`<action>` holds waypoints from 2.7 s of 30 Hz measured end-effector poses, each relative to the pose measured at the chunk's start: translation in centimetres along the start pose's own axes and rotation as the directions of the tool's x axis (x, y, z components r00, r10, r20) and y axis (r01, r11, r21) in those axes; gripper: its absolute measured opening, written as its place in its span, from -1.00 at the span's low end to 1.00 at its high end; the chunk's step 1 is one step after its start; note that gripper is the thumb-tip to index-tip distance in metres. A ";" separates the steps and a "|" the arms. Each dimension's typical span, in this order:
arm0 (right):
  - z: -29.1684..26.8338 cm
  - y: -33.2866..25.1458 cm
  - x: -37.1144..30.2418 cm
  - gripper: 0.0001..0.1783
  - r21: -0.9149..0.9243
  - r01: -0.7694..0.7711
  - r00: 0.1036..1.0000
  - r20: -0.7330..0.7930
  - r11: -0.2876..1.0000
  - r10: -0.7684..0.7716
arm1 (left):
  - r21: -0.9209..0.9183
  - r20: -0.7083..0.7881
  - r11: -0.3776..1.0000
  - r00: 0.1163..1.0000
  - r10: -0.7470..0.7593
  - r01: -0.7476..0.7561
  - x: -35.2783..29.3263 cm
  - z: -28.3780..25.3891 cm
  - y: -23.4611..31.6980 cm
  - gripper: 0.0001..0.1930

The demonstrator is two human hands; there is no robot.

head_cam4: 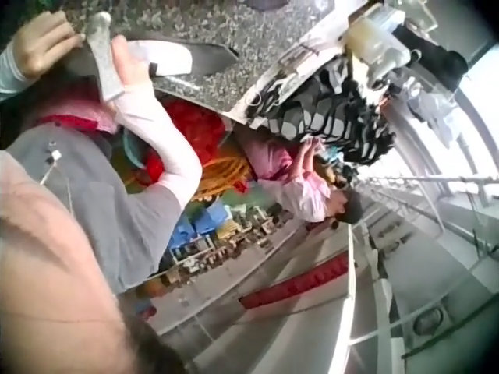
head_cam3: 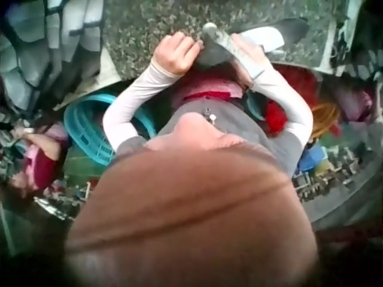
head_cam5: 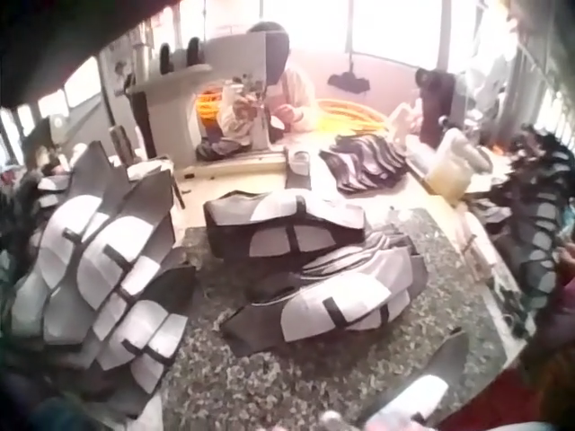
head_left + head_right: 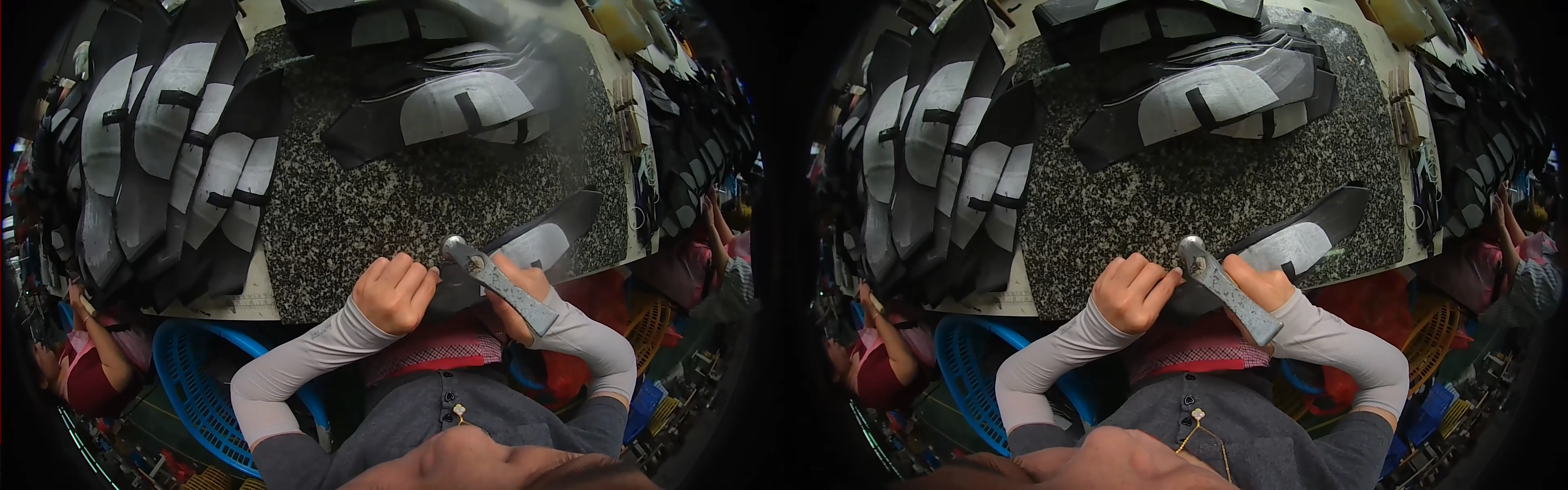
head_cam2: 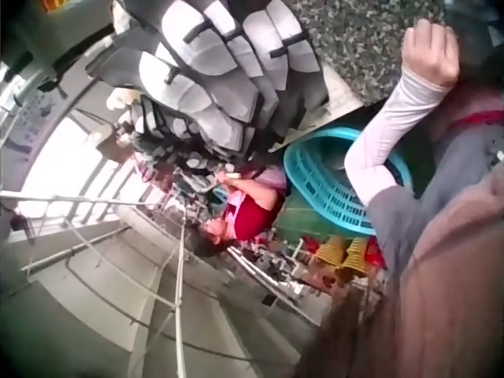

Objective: Hammering and flattening seams on shoe upper components.

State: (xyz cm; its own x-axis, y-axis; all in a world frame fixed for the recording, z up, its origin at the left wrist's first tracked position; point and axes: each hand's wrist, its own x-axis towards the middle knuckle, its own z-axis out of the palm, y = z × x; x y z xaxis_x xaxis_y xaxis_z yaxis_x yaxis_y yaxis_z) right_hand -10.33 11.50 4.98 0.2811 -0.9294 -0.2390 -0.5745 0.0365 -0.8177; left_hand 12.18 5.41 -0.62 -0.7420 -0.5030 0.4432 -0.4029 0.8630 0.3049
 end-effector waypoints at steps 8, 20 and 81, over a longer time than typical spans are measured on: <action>-1.0 -0.3 1.5 -0.71 -0.067 0.022 0.987 0.163 0.997 -0.011 | -0.078 -0.153 0.993 0.985 0.078 -0.091 -1.5 2.0 3.6 -0.80; 0.6 0.5 1.0 -0.68 -0.172 0.002 0.970 0.240 0.985 0.040 | 0.091 -0.157 0.987 0.977 0.148 -0.135 -1.5 3.8 4.3 -0.85; -9.2 4.3 -6.3 -0.64 0.338 -0.195 0.957 -0.138 0.921 0.254 | -0.362 0.326 0.904 0.940 -0.104 0.226 12.8 6.3 1.9 -0.87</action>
State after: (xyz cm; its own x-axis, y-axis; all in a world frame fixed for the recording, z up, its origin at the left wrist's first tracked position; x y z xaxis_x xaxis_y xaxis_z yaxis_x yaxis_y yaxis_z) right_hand -21.62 14.19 7.79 0.0175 -0.9312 -0.3640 -0.3242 0.3391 -0.8831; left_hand -1.45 0.93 0.29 -0.8298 -0.5471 0.1099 -0.3380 0.6494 0.6812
